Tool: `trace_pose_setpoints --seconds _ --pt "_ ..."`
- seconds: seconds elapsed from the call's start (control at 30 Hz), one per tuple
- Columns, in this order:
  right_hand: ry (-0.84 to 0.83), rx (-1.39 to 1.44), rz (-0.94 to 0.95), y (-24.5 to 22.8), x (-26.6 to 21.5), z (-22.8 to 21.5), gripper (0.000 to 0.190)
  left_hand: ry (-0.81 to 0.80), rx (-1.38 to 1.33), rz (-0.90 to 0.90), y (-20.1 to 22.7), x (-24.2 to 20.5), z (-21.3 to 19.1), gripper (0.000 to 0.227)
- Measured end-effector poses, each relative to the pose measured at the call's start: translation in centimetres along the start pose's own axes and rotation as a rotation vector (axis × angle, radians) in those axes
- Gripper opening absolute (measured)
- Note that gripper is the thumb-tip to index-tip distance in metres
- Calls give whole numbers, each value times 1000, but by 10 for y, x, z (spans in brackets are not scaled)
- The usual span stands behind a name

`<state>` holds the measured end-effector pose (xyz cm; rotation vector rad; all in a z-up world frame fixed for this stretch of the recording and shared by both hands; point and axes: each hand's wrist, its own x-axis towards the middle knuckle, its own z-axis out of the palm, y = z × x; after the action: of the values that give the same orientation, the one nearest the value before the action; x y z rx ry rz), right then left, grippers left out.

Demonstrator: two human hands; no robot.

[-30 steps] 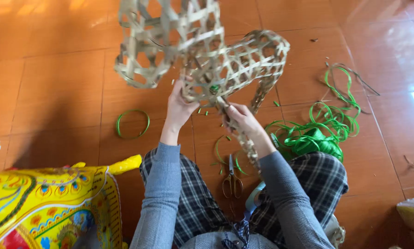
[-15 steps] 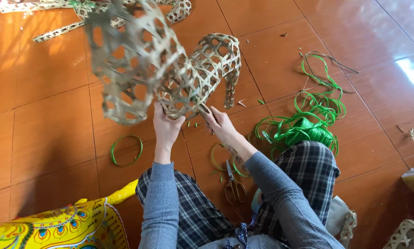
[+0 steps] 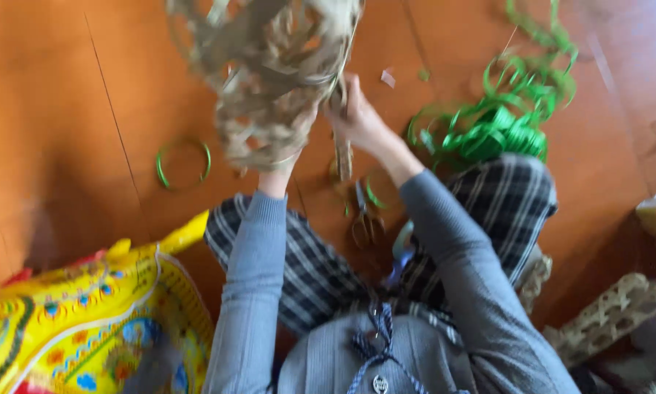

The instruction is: Weaving and assembling a decorative animal figure using strips and plastic ties

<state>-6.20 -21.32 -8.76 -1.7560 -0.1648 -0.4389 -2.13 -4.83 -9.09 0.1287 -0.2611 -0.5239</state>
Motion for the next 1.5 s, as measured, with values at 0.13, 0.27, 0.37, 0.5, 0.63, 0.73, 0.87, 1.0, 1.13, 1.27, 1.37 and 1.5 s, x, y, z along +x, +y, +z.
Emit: trace_pose_setpoints --seconds 0.13,0.27,0.37,0.5,0.63,0.73,0.87,1.0,1.13,1.27,1.37,1.5 --pt "-149 -248 251 1 -9 -10 45 204 -906 -256 3 -4 5 48" --pt "-127 -219 436 10 -10 -9 27 294 -2107 -533 6 -2 7 51" --pt "-143 -253 446 6 -14 -4 43 287 -2921 -694 8 5 6 54" --pt "-42 -240 502 30 -21 6 32 236 -3004 -700 6 16 1 44" --pt "23 -201 408 42 -26 15 32 -414 -4073 -1046 4 26 52 27" --pt "102 -186 333 30 -25 21 24 -601 -4097 -973 9 32 65 21" --pt "162 -271 100 27 -23 16 18 -944 -4271 -678 27 32 56 64" --pt "118 -283 177 43 -24 4 33 -993 -4368 -546 42 30 69 47" --pt "81 -258 111 27 -18 3 30 -1003 -4361 -327 46 28 67 54" --pt "-21 113 340 24 -22 14 14 -1111 -4277 -222 50 30 58 53" --pt "-44 83 440 8 -18 12 13 -1184 -4286 -174 52 31 49 51" --pt "-10 -499 199 16 -13 -7 31 -1144 -4308 -129 47 30 71 54"
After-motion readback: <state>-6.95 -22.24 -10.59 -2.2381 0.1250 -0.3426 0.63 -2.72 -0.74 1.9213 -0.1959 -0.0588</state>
